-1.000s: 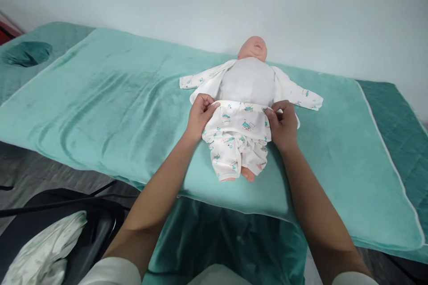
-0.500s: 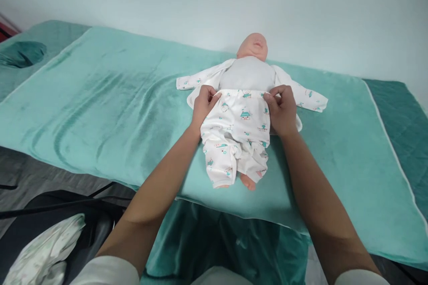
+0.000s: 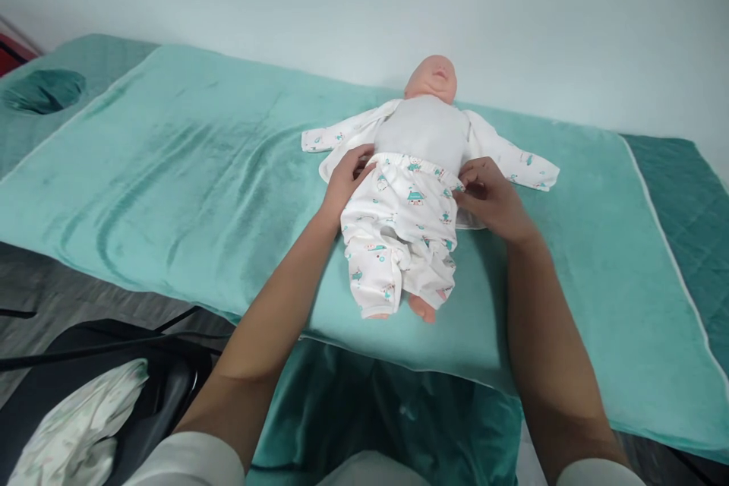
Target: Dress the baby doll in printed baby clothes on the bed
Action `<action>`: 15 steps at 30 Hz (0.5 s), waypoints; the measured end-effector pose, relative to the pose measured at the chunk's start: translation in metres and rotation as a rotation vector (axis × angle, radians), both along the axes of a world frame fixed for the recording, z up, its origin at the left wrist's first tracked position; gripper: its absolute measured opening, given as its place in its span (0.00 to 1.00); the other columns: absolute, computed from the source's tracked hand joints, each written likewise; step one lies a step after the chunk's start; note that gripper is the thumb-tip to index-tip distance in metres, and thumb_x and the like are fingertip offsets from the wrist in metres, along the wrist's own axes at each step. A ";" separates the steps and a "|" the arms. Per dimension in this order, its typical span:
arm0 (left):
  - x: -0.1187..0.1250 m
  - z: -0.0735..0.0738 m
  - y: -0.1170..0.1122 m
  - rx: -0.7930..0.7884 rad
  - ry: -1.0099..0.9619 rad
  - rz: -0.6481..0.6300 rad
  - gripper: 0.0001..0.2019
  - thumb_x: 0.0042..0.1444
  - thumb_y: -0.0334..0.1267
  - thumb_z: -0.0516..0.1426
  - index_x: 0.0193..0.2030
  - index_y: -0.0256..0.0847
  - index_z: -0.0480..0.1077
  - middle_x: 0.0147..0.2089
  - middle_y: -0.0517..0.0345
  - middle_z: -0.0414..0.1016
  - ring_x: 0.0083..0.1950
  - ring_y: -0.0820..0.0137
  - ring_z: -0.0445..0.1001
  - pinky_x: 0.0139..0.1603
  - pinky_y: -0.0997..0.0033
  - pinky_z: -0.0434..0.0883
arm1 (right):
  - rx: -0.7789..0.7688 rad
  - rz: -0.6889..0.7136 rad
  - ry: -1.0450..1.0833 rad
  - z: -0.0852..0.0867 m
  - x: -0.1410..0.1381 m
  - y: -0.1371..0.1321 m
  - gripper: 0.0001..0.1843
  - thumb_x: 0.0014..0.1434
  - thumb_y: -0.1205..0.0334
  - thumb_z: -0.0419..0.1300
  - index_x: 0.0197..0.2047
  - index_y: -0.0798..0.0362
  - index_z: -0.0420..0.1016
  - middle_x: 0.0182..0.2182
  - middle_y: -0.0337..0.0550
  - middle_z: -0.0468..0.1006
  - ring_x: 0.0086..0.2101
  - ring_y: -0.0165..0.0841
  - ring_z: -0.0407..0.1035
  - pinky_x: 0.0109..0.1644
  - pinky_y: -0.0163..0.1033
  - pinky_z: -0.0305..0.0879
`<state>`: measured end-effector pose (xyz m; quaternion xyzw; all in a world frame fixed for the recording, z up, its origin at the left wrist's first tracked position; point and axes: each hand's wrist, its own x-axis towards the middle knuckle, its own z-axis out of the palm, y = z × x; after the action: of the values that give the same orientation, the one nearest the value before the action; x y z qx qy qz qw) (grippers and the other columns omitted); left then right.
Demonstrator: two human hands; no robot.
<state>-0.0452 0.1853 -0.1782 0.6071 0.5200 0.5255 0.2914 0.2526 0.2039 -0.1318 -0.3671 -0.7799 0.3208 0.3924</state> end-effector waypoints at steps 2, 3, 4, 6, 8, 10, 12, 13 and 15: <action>-0.001 0.001 0.001 0.052 0.095 -0.030 0.24 0.66 0.53 0.56 0.64 0.46 0.70 0.69 0.49 0.71 0.68 0.60 0.70 0.68 0.58 0.68 | 0.155 -0.090 -0.009 -0.006 -0.004 0.001 0.09 0.56 0.60 0.67 0.31 0.49 0.70 0.44 0.44 0.72 0.46 0.38 0.68 0.51 0.46 0.66; -0.001 0.002 0.001 0.069 0.133 -0.039 0.25 0.66 0.55 0.55 0.65 0.46 0.70 0.71 0.50 0.69 0.71 0.59 0.68 0.70 0.57 0.66 | 0.202 -0.126 -0.005 -0.008 -0.007 0.001 0.08 0.56 0.62 0.66 0.31 0.49 0.69 0.45 0.45 0.73 0.48 0.38 0.69 0.52 0.46 0.66; -0.001 0.002 0.001 0.076 0.157 -0.040 0.26 0.67 0.56 0.54 0.65 0.46 0.70 0.71 0.50 0.69 0.72 0.59 0.67 0.71 0.57 0.65 | 0.225 -0.154 0.002 -0.009 -0.009 0.001 0.08 0.57 0.63 0.65 0.32 0.49 0.68 0.45 0.45 0.73 0.48 0.38 0.69 0.52 0.46 0.66; -0.001 0.003 0.002 0.076 0.171 -0.025 0.26 0.67 0.56 0.53 0.64 0.44 0.72 0.69 0.49 0.72 0.70 0.58 0.70 0.70 0.57 0.66 | 0.201 -0.206 0.011 -0.011 -0.014 0.001 0.07 0.58 0.64 0.62 0.32 0.49 0.66 0.43 0.43 0.75 0.44 0.36 0.70 0.47 0.43 0.67; 0.001 0.004 0.004 0.075 0.177 -0.009 0.25 0.68 0.54 0.52 0.61 0.42 0.75 0.65 0.48 0.75 0.66 0.58 0.74 0.68 0.58 0.68 | 0.136 -0.289 0.003 -0.010 -0.018 0.003 0.06 0.59 0.63 0.60 0.33 0.48 0.66 0.35 0.39 0.75 0.35 0.32 0.67 0.40 0.40 0.65; 0.002 0.006 0.008 0.087 0.200 -0.015 0.23 0.68 0.53 0.51 0.55 0.41 0.78 0.62 0.48 0.78 0.62 0.58 0.76 0.65 0.61 0.70 | 0.090 -0.396 -0.006 -0.009 -0.022 0.009 0.07 0.59 0.62 0.61 0.32 0.48 0.65 0.27 0.34 0.69 0.29 0.30 0.61 0.35 0.38 0.60; 0.003 0.008 0.014 0.097 0.234 -0.021 0.21 0.69 0.51 0.50 0.50 0.41 0.78 0.57 0.50 0.81 0.57 0.60 0.78 0.61 0.63 0.71 | 0.070 -0.486 0.009 -0.011 -0.026 0.020 0.10 0.59 0.61 0.62 0.30 0.48 0.63 0.23 0.32 0.62 0.26 0.29 0.56 0.32 0.37 0.55; 0.004 0.009 0.018 0.093 0.252 -0.018 0.20 0.69 0.51 0.50 0.47 0.41 0.78 0.53 0.51 0.82 0.54 0.61 0.78 0.58 0.65 0.71 | 0.051 -0.513 0.033 -0.014 -0.026 0.027 0.11 0.59 0.61 0.62 0.30 0.48 0.62 0.22 0.31 0.60 0.26 0.29 0.55 0.31 0.37 0.54; 0.005 0.011 0.026 0.071 0.274 0.005 0.18 0.69 0.51 0.50 0.42 0.41 0.76 0.45 0.53 0.82 0.48 0.63 0.78 0.51 0.67 0.71 | -0.026 -0.536 0.109 -0.022 -0.026 0.039 0.12 0.59 0.59 0.62 0.31 0.47 0.60 0.22 0.31 0.57 0.24 0.29 0.52 0.29 0.38 0.51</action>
<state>-0.0399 0.2117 -0.1674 0.6818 0.5374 0.4565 0.1948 0.2263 0.2431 -0.1533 -0.5478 -0.6283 0.2348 0.5001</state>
